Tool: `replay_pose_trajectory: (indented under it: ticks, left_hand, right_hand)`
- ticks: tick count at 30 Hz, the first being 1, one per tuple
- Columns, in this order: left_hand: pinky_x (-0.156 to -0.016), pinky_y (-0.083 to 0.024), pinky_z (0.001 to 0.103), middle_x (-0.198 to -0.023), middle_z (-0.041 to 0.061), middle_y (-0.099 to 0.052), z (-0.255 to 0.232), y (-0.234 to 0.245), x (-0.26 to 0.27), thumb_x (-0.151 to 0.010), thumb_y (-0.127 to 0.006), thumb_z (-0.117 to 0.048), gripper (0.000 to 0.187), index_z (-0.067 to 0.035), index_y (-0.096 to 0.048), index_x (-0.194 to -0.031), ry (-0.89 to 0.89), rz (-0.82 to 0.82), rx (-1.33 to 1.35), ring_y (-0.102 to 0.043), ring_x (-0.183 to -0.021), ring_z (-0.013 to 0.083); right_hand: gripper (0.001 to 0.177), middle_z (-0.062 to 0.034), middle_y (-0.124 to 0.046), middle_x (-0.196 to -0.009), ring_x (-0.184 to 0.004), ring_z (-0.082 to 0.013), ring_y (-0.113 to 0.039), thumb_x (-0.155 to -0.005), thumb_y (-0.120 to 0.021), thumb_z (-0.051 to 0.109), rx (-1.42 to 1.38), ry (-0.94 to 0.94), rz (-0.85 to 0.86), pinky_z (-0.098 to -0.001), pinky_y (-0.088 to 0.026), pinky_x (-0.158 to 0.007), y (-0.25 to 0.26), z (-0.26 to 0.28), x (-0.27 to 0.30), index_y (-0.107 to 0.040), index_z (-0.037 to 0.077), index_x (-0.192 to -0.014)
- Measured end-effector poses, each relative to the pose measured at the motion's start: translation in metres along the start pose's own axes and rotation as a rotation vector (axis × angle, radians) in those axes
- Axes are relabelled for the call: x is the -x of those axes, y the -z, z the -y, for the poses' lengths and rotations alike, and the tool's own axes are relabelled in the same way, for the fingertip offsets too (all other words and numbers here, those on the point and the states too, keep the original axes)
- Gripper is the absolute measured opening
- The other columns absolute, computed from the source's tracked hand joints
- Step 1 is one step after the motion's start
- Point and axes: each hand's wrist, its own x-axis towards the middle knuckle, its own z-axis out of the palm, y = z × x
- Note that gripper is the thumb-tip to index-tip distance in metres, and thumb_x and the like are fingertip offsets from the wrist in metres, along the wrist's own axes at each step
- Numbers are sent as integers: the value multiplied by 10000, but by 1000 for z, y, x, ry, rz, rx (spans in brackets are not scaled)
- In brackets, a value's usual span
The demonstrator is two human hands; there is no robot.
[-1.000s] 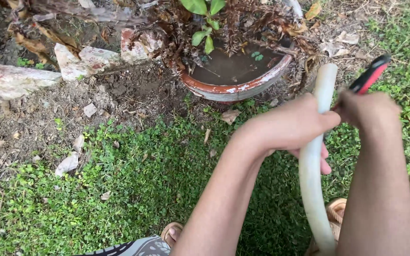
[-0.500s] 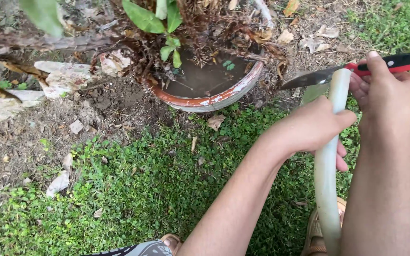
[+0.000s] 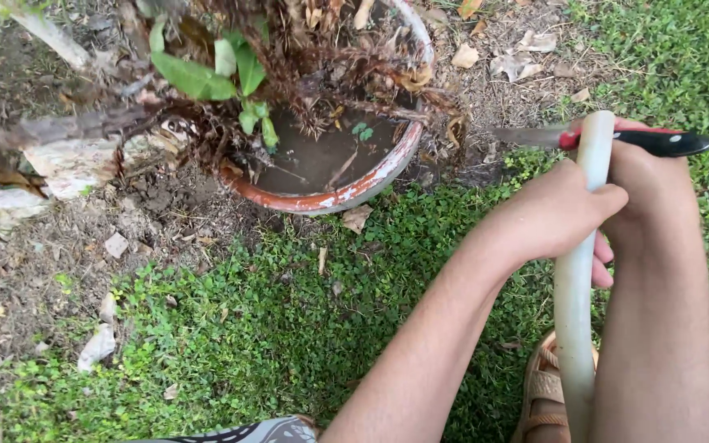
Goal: Cutting a garden hose and tending to a potted plant outdoors.
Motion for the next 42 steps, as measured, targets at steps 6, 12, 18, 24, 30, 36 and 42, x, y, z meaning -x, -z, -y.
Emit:
replay_pose_trajectory:
  ticks: [6, 12, 18, 24, 30, 36, 42]
  left_hand:
    - [-463, -630, 423, -690, 232, -709, -15, 0, -5, -920, -509, -111, 349, 159, -482, -1140, 14, -58, 71, -730, -504, 309]
    - [-563, -595, 351, -705, 133, -727, -28, -9, 8, -957, -573, -158, 346, 91, -520, -1192, 137, -293, -162, -733, -557, 214]
    - [-687, -579, 373, -1010, 179, -685, -17, -21, 40, -971, -597, -196, 530, 38, -344, -1373, 64, -512, -181, -701, -814, 238]
    - [-894, -601, 393, -1228, 143, -561, -138, -63, 122, -1047, -336, -453, 454, -100, -340, -1333, 278, -422, 367, -637, -1088, 231]
    - [-1046, -498, 346, -1282, 98, -522, -81, -71, 132, -1146, -311, -371, 398, -105, -384, -1433, 71, -145, 808, -548, -1190, 190]
    - [-918, -538, 476, -1204, 162, -664, -293, -129, 231, -1049, -376, -351, 447, -161, -367, -1454, 376, -370, -453, -679, -1072, 311]
    - [-868, -554, 538, -1085, 249, -713, -365, -165, 254, -1048, -436, -298, 383, -56, -398, -1342, 421, -285, -772, -718, -1006, 420]
  right_hand:
    - [245, -71, -713, -952, -761, -161, -670, -957, -660, -1, -89, -66, -26, -326, -529, -621, -1, 6, 6, -710, 91, -1178]
    - [246, -94, -716, -1112, -952, -154, -694, -964, -702, -63, -225, 158, -214, -293, -570, -853, -9, 48, 51, -692, 57, -1179]
    - [215, -107, -764, -1066, -974, -208, -746, -957, -743, 76, 506, 243, -444, -339, -553, -865, -70, 182, 162, -710, 147, -1157]
    - [301, -172, -761, -1023, -912, -325, -762, -894, -704, 191, 636, 166, -193, -415, -596, -824, -71, 290, 229, -688, 176, -1194]
    - [562, -159, -760, -993, -849, -304, -792, -802, -698, 354, 655, -116, 102, -378, -632, -843, -38, 403, 278, -550, 207, -1324]
    - [631, -159, -744, -1095, -985, -312, -751, -798, -710, 475, 730, -258, 198, -398, -570, -940, -8, 500, 309, -529, 265, -1365]
    - [608, -143, -732, -1181, -1061, -306, -724, -842, -671, 533, 682, -310, 159, -393, -540, -982, 16, 529, 321, -544, 298, -1388]
